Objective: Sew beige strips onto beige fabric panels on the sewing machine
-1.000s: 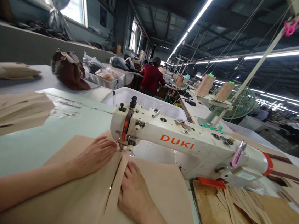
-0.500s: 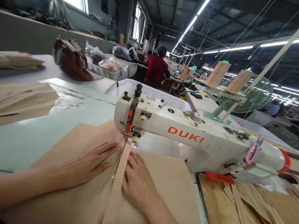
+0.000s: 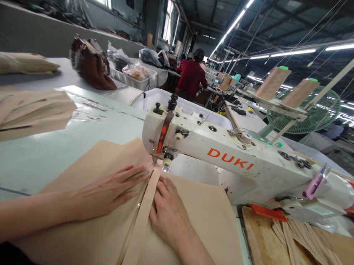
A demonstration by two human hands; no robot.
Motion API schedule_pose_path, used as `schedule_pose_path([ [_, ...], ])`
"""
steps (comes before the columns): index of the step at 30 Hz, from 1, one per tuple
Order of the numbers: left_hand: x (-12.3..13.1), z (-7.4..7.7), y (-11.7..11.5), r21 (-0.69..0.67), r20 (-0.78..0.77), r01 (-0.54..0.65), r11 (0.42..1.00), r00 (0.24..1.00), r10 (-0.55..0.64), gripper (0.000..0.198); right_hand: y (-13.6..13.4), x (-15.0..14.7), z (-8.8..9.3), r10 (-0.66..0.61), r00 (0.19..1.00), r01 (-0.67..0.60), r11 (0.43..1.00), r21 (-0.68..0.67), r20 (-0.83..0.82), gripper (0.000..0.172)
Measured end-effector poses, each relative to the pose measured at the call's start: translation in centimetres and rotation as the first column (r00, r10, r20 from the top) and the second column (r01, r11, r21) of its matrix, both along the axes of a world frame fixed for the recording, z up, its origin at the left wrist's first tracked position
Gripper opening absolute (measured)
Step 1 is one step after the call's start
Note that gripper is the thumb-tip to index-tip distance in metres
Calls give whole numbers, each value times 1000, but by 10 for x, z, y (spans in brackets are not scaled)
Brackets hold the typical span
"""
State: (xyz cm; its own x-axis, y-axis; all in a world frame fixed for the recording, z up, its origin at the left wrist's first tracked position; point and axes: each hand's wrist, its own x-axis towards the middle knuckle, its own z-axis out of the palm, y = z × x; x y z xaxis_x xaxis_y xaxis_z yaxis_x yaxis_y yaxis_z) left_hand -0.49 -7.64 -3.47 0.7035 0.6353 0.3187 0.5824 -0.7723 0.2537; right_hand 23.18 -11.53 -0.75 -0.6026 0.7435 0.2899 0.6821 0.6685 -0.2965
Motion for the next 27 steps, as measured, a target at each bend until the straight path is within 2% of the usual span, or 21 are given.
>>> schedule_pose_path([
  [11, 1, 4, -2, 65, -15, 8, 998, 1000, -7, 47, 1, 1, 1, 3, 999, -5, 999, -35, -43, 49],
  [13, 1, 5, -2, 62, -8, 8, 998, 1000, -8, 48, 3, 6, 2, -8, 996, 1, 997, -74, -94, 45],
  [17, 2, 10, -1, 63, -26, 24, 998, 999, -22, 48, 13, 11, 6, -217, 940, 209, 976, -58, -264, 37],
  [18, 3, 10, -1, 64, -27, 30, 998, 999, -28, 49, 16, 10, 6, -236, 933, 235, 971, -36, -273, 37],
  [22, 1, 9, -1, 52, -23, 15, 999, 1000, -14, 53, 23, 0, 0, -152, 983, 156, 987, 29, -98, 39],
  [27, -3, 3, 0, 32, -77, 26, 999, 997, -24, 56, 23, -4, -14, -173, 984, 169, 982, 82, 48, 43],
])
